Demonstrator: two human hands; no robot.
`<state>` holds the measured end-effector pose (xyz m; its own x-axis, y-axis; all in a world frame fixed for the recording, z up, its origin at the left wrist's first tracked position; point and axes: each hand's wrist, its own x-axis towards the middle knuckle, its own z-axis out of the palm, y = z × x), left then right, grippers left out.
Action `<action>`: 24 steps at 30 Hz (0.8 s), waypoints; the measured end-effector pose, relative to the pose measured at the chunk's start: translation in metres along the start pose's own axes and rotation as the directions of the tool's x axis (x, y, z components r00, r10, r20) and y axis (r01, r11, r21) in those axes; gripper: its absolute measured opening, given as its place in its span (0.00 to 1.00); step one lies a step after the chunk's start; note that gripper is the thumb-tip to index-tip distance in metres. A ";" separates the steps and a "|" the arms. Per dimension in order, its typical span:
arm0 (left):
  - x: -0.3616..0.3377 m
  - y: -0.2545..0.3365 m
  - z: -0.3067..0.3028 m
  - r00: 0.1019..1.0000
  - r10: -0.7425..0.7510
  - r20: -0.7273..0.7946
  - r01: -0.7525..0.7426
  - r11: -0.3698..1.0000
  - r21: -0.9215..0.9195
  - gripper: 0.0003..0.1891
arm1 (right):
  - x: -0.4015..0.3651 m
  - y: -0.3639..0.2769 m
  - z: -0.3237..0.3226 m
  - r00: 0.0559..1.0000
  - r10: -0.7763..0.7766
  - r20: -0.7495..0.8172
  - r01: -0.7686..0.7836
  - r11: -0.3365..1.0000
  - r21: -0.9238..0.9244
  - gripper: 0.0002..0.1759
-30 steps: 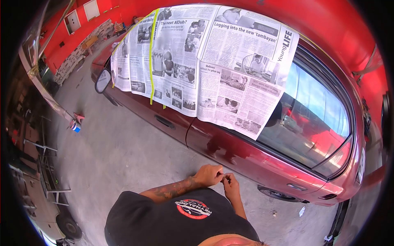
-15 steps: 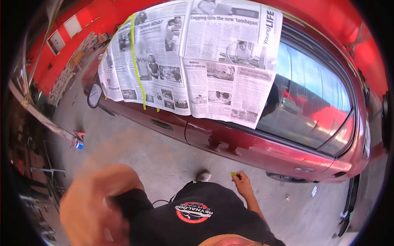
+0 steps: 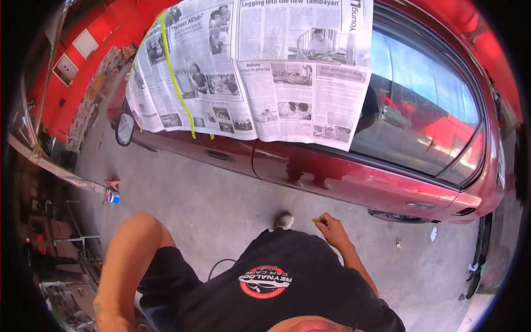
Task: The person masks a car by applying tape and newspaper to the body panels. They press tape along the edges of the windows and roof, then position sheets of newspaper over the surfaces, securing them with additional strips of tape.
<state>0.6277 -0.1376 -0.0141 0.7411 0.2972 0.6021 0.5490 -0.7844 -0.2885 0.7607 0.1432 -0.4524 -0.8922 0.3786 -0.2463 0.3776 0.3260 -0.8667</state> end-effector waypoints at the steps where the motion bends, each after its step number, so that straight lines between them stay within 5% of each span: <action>1: 0.000 -0.001 0.000 1.000 0.004 0.005 -0.004 1.000 -0.016 0.06 | -0.002 0.000 -0.001 1.000 0.010 0.014 -0.009 1.000 -0.013 0.12; 24: -0.011 -0.003 0.002 0.996 -0.064 -0.056 0.057 0.991 -0.119 0.02 | -0.009 0.011 -0.003 0.996 0.062 0.066 -0.053 0.989 -0.138 0.11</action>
<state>0.6193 -0.1374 -0.0215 0.6816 0.3159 0.6600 0.5403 -0.8256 -0.1627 0.7737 0.1462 -0.4588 -0.8813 0.3405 -0.3277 0.4547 0.4224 -0.7841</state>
